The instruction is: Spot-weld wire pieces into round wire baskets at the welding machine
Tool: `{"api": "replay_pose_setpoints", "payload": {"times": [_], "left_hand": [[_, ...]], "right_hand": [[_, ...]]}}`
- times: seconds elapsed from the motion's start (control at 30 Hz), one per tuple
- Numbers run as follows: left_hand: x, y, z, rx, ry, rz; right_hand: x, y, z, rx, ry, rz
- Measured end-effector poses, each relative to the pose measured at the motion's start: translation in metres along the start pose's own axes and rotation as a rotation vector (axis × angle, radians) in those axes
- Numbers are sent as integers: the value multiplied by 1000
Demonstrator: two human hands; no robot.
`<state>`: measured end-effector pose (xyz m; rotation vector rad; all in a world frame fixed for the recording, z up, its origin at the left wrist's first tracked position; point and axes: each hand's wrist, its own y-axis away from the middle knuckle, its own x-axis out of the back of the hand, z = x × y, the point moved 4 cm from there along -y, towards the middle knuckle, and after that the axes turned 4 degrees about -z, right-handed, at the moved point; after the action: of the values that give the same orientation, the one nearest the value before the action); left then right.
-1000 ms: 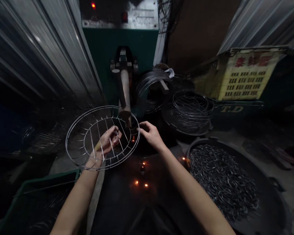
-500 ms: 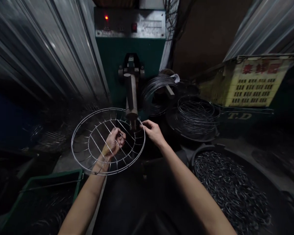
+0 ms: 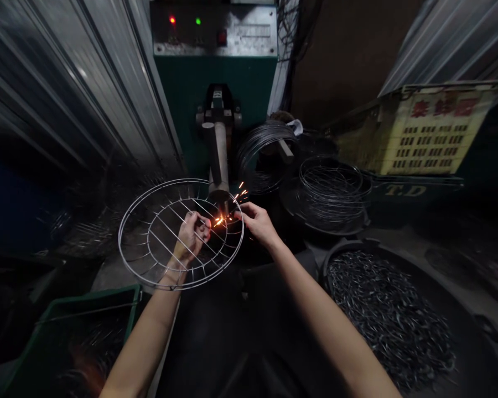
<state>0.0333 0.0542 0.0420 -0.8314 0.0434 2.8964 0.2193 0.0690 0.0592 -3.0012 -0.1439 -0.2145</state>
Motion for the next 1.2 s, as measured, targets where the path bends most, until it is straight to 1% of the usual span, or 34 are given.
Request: {"api": "replay_pose_setpoints", "payload": {"times": [0.17, 0.3, 0.47, 0.6, 0.7, 0.83, 0.9, 1.0, 1.1, 1.2], "left_hand": [[1, -1, -1, 4, -34, -22], [3, 0, 1, -60, -18, 39], [2, -1, 0, -88, -3, 75], [4, -5, -1, -101, 21, 90], [7, -7, -1, -105, 47, 73], [7, -6, -2, -66, 60, 24], [6, -3, -2, -86, 52, 52], [3, 2, -2, -178, 55, 152], [2, 3, -3, -232, 80, 230], [3, 0, -3, -229, 94, 238]], "right_hand": [[7, 11, 3, 6, 16, -8], [8, 16, 0, -3, 20, -16], [2, 4, -4, 13, 24, 7], [-3, -6, -1, 24, 15, 10], [-4, -6, 3, 19, -28, 13], [4, 8, 4, -1, 14, 34], [9, 18, 4, -10, 57, 47], [12, 25, 3, -22, 81, 37], [9, 22, 1, -7, 83, 11], [3, 16, -2, 16, 62, 11]]}}
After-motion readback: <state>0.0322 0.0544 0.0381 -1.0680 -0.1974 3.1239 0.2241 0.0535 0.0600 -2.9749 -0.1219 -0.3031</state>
